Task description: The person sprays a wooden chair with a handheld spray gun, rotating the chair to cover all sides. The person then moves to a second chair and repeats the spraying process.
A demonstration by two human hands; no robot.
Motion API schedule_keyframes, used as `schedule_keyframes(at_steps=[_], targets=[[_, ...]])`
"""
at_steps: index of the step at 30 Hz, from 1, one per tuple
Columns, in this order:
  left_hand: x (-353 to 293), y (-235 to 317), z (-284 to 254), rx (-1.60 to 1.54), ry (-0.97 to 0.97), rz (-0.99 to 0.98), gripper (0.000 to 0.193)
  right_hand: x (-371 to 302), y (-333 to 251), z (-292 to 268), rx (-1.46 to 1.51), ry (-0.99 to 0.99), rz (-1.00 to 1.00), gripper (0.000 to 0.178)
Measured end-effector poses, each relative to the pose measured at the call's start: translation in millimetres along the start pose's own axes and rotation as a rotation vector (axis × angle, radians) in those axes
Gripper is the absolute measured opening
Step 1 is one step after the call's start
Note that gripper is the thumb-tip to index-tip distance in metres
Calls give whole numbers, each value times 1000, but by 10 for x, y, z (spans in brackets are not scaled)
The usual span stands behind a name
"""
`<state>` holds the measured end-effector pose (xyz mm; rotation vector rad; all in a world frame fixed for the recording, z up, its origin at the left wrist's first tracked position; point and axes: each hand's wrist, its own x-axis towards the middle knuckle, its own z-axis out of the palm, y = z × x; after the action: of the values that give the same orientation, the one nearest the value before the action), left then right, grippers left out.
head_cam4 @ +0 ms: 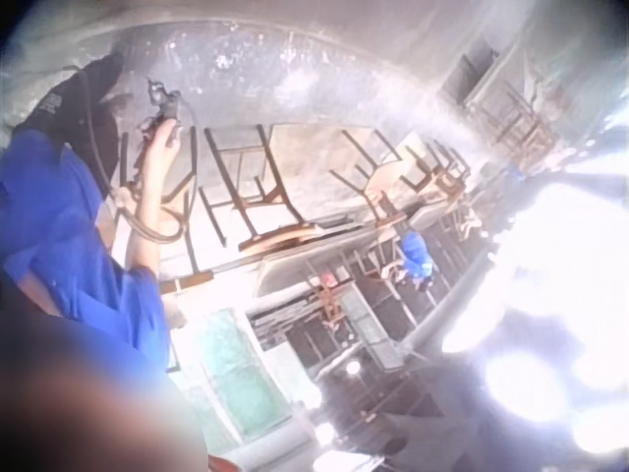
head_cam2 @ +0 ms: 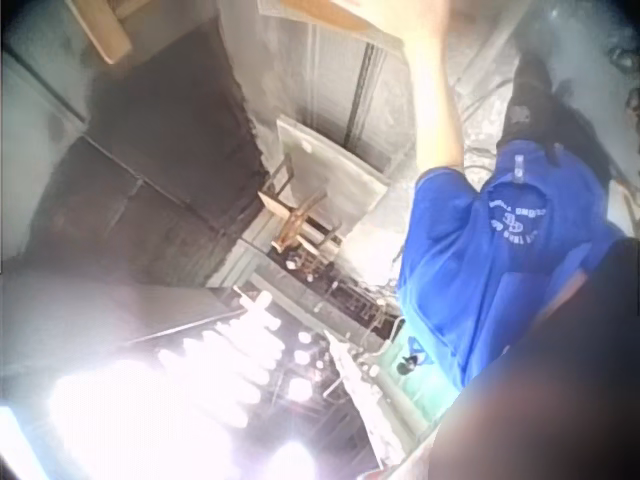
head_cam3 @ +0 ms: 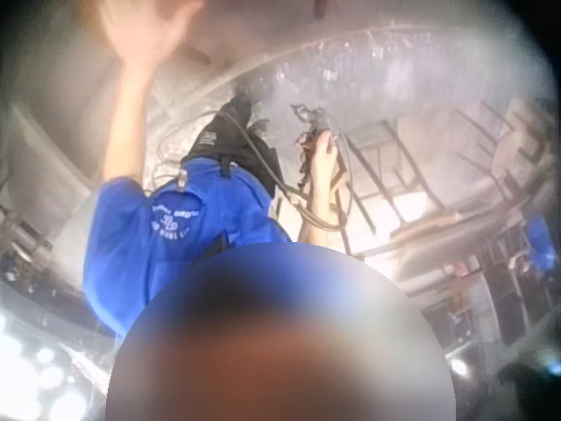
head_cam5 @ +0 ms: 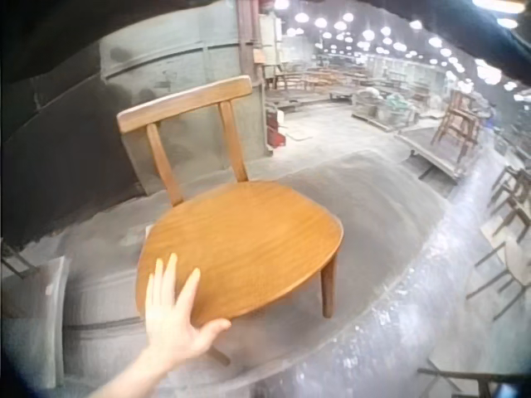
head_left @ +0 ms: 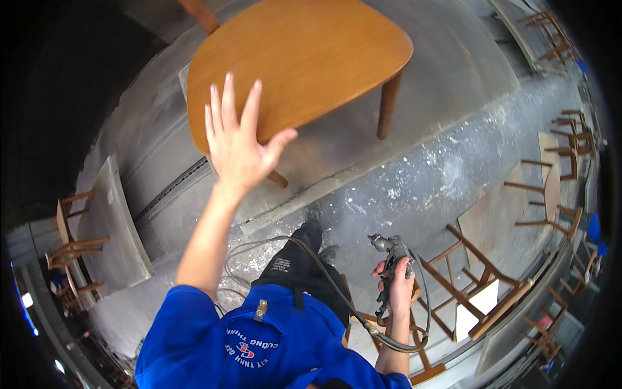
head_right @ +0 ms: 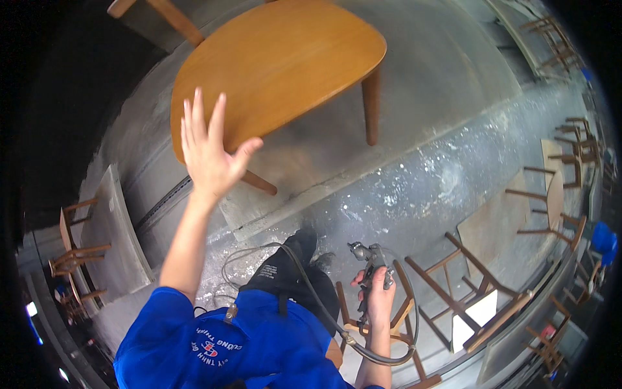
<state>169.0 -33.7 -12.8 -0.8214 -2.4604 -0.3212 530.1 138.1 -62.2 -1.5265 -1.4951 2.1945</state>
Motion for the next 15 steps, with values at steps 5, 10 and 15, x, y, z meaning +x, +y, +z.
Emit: schedule_keyframes(at_steps=[5,10,15], targets=[[-490,489,216,-2,160,124,82,-626,406,-530,-42,210,94,59],[-168,98,-192,-247,237,119,61,-1306,588,-696,357,73,-86,71],[-561,-800,-773,-403,465,-318,54,-1475,672,-651,359,-71,-160,70]])
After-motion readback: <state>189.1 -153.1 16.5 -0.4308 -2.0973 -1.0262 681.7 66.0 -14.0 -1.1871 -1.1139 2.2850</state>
